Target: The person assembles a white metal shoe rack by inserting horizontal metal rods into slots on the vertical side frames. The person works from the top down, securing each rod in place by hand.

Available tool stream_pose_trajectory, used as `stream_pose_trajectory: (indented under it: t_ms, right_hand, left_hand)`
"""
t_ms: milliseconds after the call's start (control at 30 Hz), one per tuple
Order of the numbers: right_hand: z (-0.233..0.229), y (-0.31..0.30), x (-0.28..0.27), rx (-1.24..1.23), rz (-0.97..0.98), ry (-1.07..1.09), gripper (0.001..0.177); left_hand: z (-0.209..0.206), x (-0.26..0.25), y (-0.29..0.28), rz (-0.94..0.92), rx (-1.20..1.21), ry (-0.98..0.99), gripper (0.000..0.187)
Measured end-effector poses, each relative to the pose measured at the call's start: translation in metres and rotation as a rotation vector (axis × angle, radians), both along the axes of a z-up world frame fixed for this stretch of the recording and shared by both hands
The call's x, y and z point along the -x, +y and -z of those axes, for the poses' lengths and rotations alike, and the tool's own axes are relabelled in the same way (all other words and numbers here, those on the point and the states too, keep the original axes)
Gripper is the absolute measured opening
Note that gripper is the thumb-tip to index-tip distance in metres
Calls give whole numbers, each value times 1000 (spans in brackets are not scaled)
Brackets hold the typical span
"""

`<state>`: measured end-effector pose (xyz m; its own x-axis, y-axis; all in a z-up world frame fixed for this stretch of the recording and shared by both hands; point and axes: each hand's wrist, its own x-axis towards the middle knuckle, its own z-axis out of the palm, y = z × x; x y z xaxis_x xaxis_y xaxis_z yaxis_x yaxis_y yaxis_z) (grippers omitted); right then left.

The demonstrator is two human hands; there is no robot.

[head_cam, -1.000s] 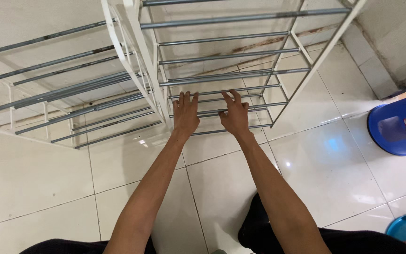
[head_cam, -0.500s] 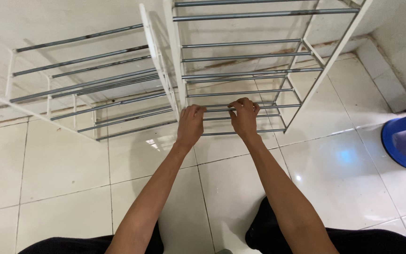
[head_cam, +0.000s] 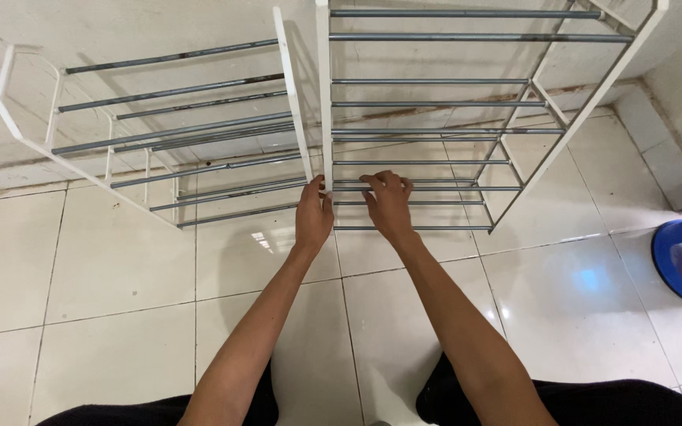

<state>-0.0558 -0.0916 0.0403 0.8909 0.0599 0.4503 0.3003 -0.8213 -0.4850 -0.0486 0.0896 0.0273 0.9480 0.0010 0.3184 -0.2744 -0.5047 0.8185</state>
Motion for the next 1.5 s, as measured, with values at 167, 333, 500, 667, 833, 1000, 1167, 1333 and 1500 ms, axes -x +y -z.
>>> stream_pose_trajectory:
  t_ms: [167, 333, 500, 667, 833, 1000, 1167, 1333, 1500]
  right_hand:
    - [7, 13, -4, -99, -73, -7, 21]
    - [15, 16, -11, -152, -57, 13, 16]
    - [24, 14, -24, -228, -92, 121, 10]
    - [31, 12, -25, -201, -93, 123, 13]
    - [25, 16, -17, -131, -40, 147, 9]
    - [23, 13, -7, -113, -28, 177, 11]
    - [25, 20, 10, -73, -11, 13, 22]
    - [3, 27, 24, -98, -52, 57, 27]
    - [-38, 23, 43, -168, -37, -7, 12]
  left_hand:
    - [-1, -7, 0, -45, 57, 63, 32]
    - [1, -10, -1, -87, 112, 56, 26]
    - [2, -13, -1, -87, 90, 78, 25]
    - [5, -10, 0, -96, 122, 107, 26]
    - [11, -12, 1, -85, 117, 90, 24]
    - [15, -9, -5, -75, 77, 95, 19]
    - [16, -4, -6, -85, 13, 203, 15]
    - [12, -6, -5, -63, 19, 0, 21]
    - [-13, 4, -9, -85, 87, -146, 37]
